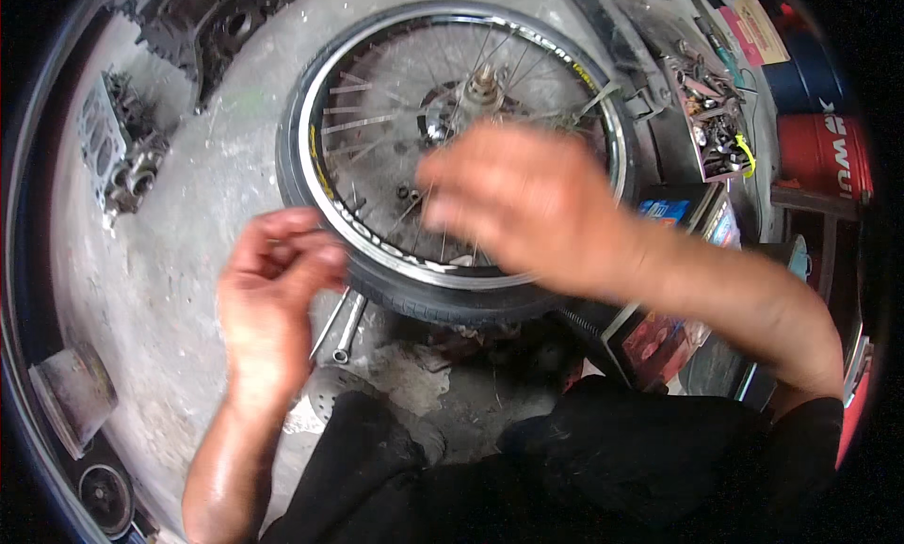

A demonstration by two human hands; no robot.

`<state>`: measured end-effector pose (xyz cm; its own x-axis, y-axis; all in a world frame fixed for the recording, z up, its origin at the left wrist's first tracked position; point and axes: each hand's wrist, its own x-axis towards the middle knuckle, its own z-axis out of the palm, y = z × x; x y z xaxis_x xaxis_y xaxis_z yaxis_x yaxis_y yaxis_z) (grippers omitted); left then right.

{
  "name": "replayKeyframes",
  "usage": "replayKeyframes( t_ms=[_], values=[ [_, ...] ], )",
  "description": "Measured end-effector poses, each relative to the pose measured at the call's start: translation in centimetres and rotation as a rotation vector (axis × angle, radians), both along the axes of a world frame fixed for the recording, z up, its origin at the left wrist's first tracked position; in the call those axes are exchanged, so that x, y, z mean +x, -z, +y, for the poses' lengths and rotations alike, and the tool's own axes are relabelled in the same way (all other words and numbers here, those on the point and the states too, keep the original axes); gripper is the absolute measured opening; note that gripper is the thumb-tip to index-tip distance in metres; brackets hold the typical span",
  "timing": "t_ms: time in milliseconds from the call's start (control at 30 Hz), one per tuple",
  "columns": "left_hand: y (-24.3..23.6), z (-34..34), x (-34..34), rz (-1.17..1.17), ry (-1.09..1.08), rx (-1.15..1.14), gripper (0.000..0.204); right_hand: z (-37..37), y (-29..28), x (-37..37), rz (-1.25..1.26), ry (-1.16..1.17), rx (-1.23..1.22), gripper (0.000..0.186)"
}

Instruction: Servicing and adjusting the hub and axle of a bicycle wheel.

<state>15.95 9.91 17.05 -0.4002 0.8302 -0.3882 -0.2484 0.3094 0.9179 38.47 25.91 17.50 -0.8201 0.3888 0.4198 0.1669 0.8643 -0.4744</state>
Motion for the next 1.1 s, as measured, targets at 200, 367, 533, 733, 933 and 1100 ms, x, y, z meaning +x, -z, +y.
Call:
replayKeyframes(
  t_ms=[200, 367, 533, 733, 933, 1100],
  values=[
    [-2.0, 1.5, 6.2, -0.403, 0.004, 0.018, 0.034, -5.9, -1.9, 2.0, 0.075, 0.158, -0.357, 0.024],
    [-1.6, 1.8, 6.5, -0.31, 0.028, -0.065, 0.037, -5.8, -1.1, 2.3, 0.152, 0.158, -0.346, 0.018],
    [-1.3, 2.6, 6.5, -0.217, 0.102, -0.098, 0.04, -4.0, -0.2, 2.5, 0.081, 0.087, -0.354, 0.016],
    [1.3, -0.4, 6.5, 0.776, 0.789, 0.171, 0.101, 4.2, 4.9, 3.1, 0.006, 0.48, -0.387, 0.02],
    [4.0, -1.7, 7.6, 1.393, 1.147, 0.309, 0.058, 6.9, 6.7, 2.5, -0.043, 0.478, -0.312, 0.021],
    [4.3, -1.8, 8.5, 1.405, 1.104, 0.358, 0.056, 7.3, 7.3, 2.5, -0.069, 0.496, -0.32, 0.022]
  ],
)
